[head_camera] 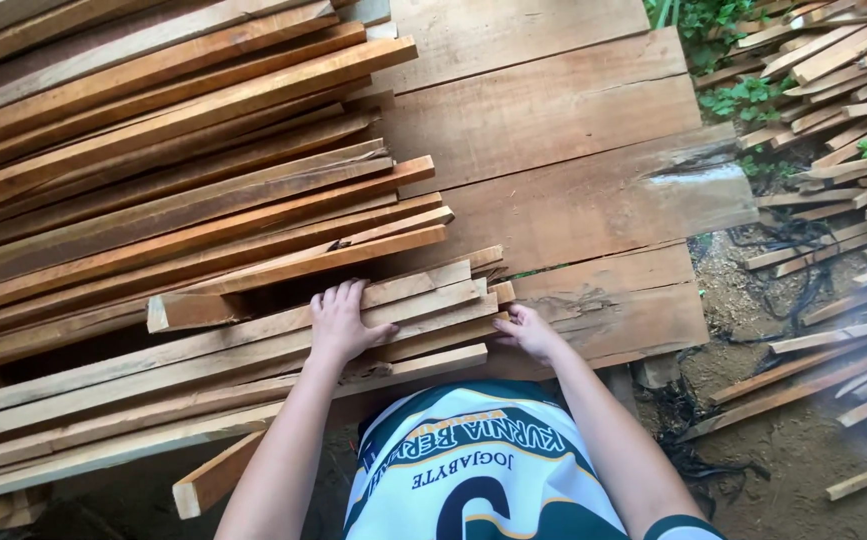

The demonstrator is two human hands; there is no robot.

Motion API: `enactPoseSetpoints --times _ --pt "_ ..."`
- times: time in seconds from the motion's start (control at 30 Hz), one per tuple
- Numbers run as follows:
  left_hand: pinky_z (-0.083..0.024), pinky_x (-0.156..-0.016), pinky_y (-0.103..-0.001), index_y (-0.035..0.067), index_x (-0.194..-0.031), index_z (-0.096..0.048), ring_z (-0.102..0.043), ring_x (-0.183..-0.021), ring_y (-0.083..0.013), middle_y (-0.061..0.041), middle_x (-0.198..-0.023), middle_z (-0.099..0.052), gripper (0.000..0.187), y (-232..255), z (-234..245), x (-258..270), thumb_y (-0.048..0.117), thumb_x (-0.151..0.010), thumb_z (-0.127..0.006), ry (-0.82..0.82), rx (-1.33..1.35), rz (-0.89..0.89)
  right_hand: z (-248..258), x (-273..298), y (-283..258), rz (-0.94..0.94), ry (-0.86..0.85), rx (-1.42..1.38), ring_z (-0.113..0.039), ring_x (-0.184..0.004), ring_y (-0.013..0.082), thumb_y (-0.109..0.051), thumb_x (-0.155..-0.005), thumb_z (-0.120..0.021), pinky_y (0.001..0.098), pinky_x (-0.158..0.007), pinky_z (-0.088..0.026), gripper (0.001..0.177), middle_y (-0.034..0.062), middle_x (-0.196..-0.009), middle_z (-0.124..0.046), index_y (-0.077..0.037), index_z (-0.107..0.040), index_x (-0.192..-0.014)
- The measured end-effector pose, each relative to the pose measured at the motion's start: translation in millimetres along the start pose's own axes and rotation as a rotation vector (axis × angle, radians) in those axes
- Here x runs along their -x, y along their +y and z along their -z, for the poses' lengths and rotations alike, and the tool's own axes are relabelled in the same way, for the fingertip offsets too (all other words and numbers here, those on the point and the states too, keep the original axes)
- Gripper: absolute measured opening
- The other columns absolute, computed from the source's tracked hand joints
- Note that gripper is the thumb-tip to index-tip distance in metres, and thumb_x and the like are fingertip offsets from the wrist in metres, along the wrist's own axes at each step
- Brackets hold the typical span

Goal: Organizing and stacking thin wooden planks in a woodworking environment.

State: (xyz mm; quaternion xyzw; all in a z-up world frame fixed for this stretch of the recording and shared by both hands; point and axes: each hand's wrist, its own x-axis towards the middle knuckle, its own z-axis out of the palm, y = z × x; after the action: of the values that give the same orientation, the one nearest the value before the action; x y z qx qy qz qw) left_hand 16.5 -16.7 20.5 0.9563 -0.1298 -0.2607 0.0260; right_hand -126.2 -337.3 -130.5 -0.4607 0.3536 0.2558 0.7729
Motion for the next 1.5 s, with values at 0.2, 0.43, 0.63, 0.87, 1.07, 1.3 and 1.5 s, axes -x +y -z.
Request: enactPoseSetpoints --times 0.2,0.43,0.63,0.87,1.07,1.3,1.5 --pt "-0.027 -0.117 -0.047 0.025 -0.147 -0.045 -0.044 -0.139 -0.0213 0.001 -0.145 -0.051 0.093 -0.5 1.0 -0.7 0.067 -0.070 -0.078 -0.015 -0.005 -0.007 4.3 3.4 3.5 0.003 0.013 -0.027 -0.073 -0.097 0.0266 -0.006 -0.092 -0.076 0.0500 -0.085 -0.064 0.046 0.0109 -0.112 -0.071 -0.005 -0.061 -0.135" --pt "-0.026 -0.117 -0.051 0.021 -0.162 -0.025 -0.038 -0.144 -0.0256 -0.004 -0.156 -0.040 0.133 -0.8 6.8 10.0 0.089 -0.057 -0.070 -0.021 -0.192 -0.073 -3.1 7.4 0.4 0.015 0.030 -0.021 -0.072 -0.099 0.0266 -0.005 -0.093 -0.075 0.0525 -0.086 -0.063 0.045 0.0122 -0.115 -0.071 -0.003 -0.061 -0.136" --pt "-0.032 -0.110 -0.046 0.020 -0.159 -0.027 -0.041 -0.138 -0.0208 -0.001 -0.149 -0.044 0.129 -7.5 -2.6 5.1 0.081 -0.057 -0.075 -0.033 -0.347 -0.126 -4.7 11.8 -3.9 0.035 0.041 -0.021 -0.071 -0.100 0.0230 -0.005 -0.093 -0.075 0.0500 -0.086 -0.064 0.046 0.0096 -0.114 -0.071 -0.004 -0.060 -0.137" --pt "-0.033 -0.109 -0.046 0.020 -0.159 -0.028 -0.042 -0.136 -0.0227 -0.002 -0.148 -0.044 0.127 -5.5 4.1 6.6 0.077 -0.058 -0.077 -0.037 -0.332 -0.128 -3.3 18.2 -17.0 0.022 0.045 -0.010 -0.072 -0.096 0.0242 -0.004 -0.092 -0.075 0.0508 -0.084 -0.064 0.045 0.0099 -0.112 -0.072 -0.004 -0.062 -0.135" --pt "-0.033 -0.109 -0.046 0.019 -0.159 -0.028 -0.043 -0.135 -0.0237 -0.003 -0.147 -0.044 0.125 -5.1 3.6 3.4 0.075 -0.059 -0.078 -0.042 -0.320 -0.121 18.8 9.4 -16.7 0.041 0.107 0.003 -0.069 -0.101 0.0228 -0.006 -0.093 -0.075 0.0492 -0.085 -0.063 0.051 0.0101 -0.121 -0.068 -0.004 -0.058 -0.141" --pt "-0.034 -0.109 -0.049 0.020 -0.157 -0.031 -0.043 -0.137 -0.0247 -0.004 -0.148 -0.046 0.124 -9.4 -1.9 -1.0 0.077 -0.057 -0.077 -0.045 -0.282 -0.140 30.8 -15.2 -65.3 0.043 0.155 -0.080 -0.067 -0.119 0.0327 -0.057 -0.108 -0.043 0.0495 -0.103 -0.053 0.060 0.0164 -0.133 -0.065 -0.008 -0.060 -0.139" --pt "-0.032 -0.112 -0.050 0.021 -0.157 -0.031 -0.041 -0.139 -0.0242 -0.003 -0.149 -0.044 0.122 -4.1 7.4 2.8 0.080 -0.060 -0.074 -0.059 -0.233 -0.125 -31.2 -35.5 -77.4 -0.034 0.262 0.408 -0.037 -0.148 0.0379 -0.090 -0.093 -0.038 0.0493 -0.122 -0.030 0.110 0.0261 -0.152 -0.050 0.005 -0.051 -0.148"
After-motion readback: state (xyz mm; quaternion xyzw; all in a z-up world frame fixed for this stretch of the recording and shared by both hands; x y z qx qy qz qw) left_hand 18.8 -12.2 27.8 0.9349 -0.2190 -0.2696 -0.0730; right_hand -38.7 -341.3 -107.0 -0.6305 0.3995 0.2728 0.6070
